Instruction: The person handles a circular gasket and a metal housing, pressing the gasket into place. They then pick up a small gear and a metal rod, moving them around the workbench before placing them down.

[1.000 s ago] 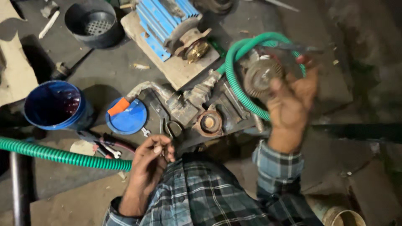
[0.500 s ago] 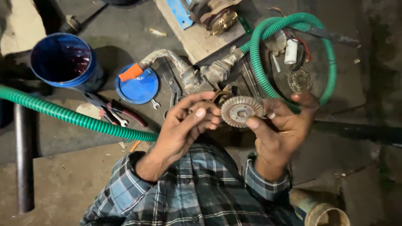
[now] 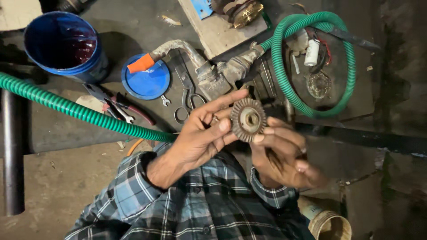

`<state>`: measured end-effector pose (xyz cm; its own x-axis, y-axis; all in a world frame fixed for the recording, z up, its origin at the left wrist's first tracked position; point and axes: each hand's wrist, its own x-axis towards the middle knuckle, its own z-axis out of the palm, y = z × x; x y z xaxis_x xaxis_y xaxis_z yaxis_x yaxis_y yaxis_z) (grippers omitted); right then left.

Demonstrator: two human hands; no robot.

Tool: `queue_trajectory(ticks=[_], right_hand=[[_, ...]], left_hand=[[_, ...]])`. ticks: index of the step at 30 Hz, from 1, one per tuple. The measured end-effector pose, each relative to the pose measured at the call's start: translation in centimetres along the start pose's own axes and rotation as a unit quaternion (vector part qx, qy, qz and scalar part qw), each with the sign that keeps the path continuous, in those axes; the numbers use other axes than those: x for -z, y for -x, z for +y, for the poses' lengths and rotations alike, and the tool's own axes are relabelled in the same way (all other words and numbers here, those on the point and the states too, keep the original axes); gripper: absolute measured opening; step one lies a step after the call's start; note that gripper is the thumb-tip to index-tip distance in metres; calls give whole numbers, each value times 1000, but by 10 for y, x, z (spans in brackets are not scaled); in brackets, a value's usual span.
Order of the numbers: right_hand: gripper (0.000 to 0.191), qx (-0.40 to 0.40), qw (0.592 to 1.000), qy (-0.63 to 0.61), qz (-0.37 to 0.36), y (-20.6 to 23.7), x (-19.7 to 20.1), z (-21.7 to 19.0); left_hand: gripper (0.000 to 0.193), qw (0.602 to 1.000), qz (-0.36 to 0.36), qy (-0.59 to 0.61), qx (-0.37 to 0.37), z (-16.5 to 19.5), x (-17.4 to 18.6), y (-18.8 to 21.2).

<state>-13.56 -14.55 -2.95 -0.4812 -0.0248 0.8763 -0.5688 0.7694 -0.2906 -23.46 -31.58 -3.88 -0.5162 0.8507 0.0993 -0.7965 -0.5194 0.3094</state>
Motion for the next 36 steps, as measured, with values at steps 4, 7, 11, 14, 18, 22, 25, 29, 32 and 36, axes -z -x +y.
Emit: queue_trajectory(ticks=[4, 7, 11, 14, 18, 22, 25, 29, 32, 36], right_hand=[[72, 46, 991, 126, -1, 2, 5, -9], [69, 68, 989, 110, -78, -1, 13, -18], [70, 36, 988, 130, -78, -3, 10, -32], [73, 42, 991, 102, -78, -5, 9, -32], [77, 55, 993, 85, -58, 0, 4, -30], [84, 52, 994, 72, -62, 15, 8, -27], [67, 39, 999, -31, -18, 23, 5, -6], [39, -195, 939, -243, 147, 29, -4, 1], [61, -267, 903, -219, 254, 28, -11, -22], [65, -346, 822, -389, 232, 13, -18, -34]], left_hand=[[80, 997, -56, 42, 12, 0, 4, 5], [80, 994, -85, 63, 28, 1, 7, 5], [79, 992, -99, 66, 33, 2, 7, 6], [80, 992, -95, 75, 32, 0, 6, 8], [80, 993, -101, 66, 21, -1, 8, 11], [79, 992, -102, 64, 22, -1, 10, 12], [71, 993, -106, 58, 0, -1, 12, 8], [59, 998, -37, 43, -34, -2, 13, 7], [58, 999, 21, 15, -42, -4, 12, 10], [59, 998, 17, -2, -55, -8, 10, 14]])
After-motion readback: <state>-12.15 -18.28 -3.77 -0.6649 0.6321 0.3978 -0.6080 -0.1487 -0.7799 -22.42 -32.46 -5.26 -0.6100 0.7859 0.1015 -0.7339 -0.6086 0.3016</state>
